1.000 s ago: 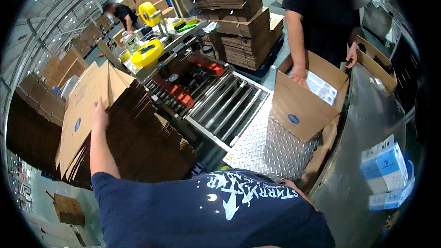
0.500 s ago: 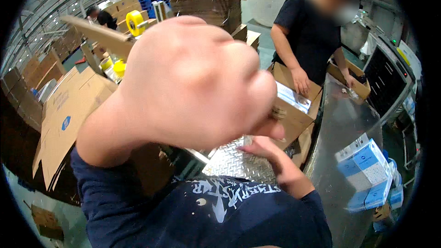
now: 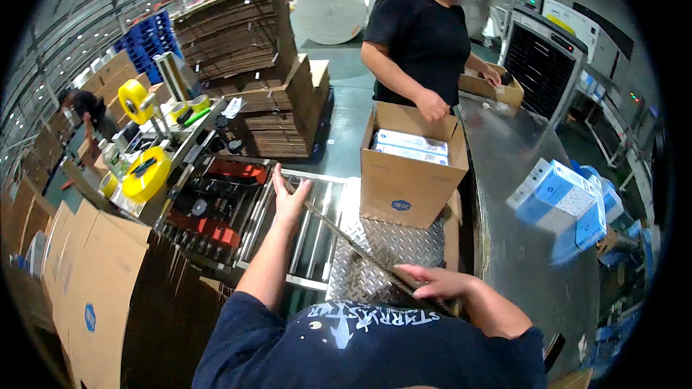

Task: The person picks up boxes from a roller conveyor, places several rectangular items into them from a metal table, and then closes the box flaps.

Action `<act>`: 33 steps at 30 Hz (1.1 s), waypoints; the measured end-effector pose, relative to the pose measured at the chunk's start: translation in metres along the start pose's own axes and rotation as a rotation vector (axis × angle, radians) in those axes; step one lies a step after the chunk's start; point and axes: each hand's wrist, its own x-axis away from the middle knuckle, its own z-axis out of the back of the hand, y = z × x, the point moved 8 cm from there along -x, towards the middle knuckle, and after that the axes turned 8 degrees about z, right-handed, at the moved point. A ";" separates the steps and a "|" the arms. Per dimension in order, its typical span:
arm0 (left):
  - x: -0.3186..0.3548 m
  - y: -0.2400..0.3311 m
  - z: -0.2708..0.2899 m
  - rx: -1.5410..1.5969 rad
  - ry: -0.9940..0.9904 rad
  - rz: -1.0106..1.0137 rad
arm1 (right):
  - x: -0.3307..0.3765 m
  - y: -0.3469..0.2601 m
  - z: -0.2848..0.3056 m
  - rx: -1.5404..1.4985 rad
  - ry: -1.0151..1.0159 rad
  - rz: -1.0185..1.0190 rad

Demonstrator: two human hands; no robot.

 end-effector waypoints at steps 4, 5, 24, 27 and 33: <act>0.015 0.011 0.002 0.343 -0.252 0.029 | 0.020 -0.015 0.043 0.131 0.393 -0.158; 0.017 0.017 0.004 0.249 -0.306 0.035 | 0.021 -0.034 0.054 0.311 0.511 -0.223; 0.153 0.135 -0.108 -0.689 -1.388 -0.754 | 0.064 0.087 0.175 0.183 1.042 -0.319; 0.180 0.141 -0.127 -0.417 -1.572 -0.857 | 0.067 0.084 0.147 1.024 0.612 -0.266; 0.257 0.138 -0.140 -0.170 -2.242 -0.228 | 0.083 0.091 0.143 0.973 0.538 -0.477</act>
